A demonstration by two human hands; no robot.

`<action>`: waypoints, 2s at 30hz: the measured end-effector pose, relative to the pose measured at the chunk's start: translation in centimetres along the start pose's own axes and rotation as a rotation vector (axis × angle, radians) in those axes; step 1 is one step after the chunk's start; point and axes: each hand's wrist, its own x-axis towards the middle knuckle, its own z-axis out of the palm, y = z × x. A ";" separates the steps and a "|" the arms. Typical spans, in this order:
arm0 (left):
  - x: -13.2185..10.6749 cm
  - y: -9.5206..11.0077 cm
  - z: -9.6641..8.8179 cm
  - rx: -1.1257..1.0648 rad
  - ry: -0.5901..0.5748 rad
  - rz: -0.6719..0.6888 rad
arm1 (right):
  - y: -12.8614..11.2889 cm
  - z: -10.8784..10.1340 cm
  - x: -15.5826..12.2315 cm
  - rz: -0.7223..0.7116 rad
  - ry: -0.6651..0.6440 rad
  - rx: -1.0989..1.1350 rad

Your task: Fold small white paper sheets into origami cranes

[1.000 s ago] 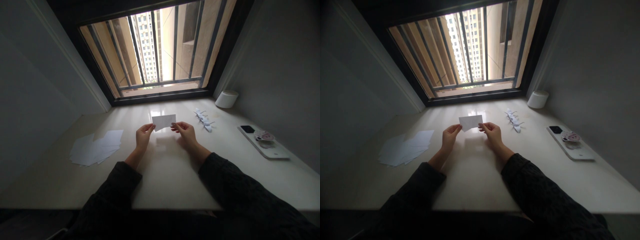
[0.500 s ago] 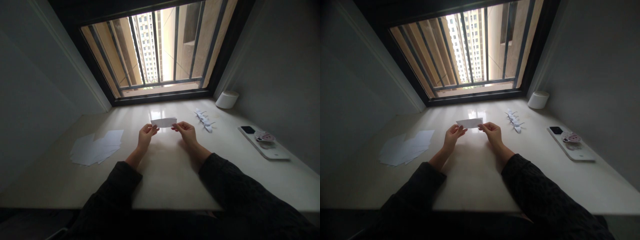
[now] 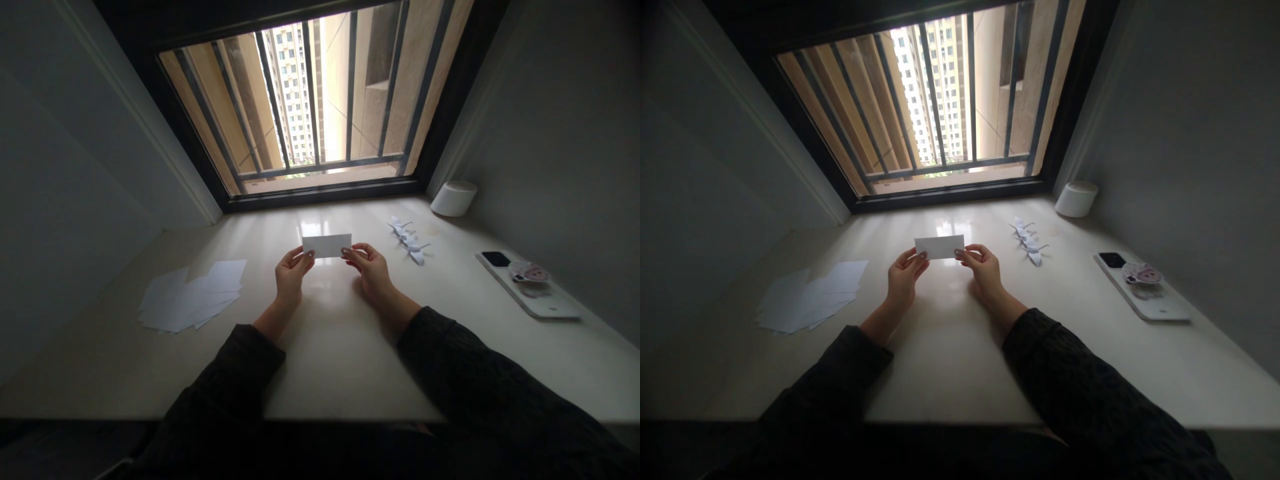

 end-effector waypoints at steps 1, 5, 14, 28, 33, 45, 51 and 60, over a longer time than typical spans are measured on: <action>0.0 -0.1 0.0 -0.013 0.004 -0.005 | 0.0 0.0 0.0 0.006 0.003 0.011; 0.0 -0.2 0.1 -0.047 0.020 -0.016 | 0.0 0.0 0.1 0.011 0.012 0.026; 0.0 -0.4 0.1 -0.031 0.021 -0.002 | 0.5 -0.3 0.3 -0.016 0.021 -0.005; -0.1 -0.4 0.1 -0.018 0.009 -0.025 | 0.5 -0.4 0.4 -0.020 0.053 0.010; 0.0 -0.2 -0.2 0.090 -0.042 -0.053 | 0.4 -0.5 0.6 -0.059 0.070 0.010; 0.0 -0.3 0.2 -0.037 0.021 -0.118 | -0.6 0.1 0.0 -0.018 0.057 0.010; -0.6 -0.4 0.6 -0.070 0.022 -0.045 | -0.9 1.0 -1.1 0.124 -0.163 -0.085; -1.8 -0.5 1.4 -0.032 -0.049 0.013 | -0.4 1.7 -2.1 0.187 -0.170 -0.149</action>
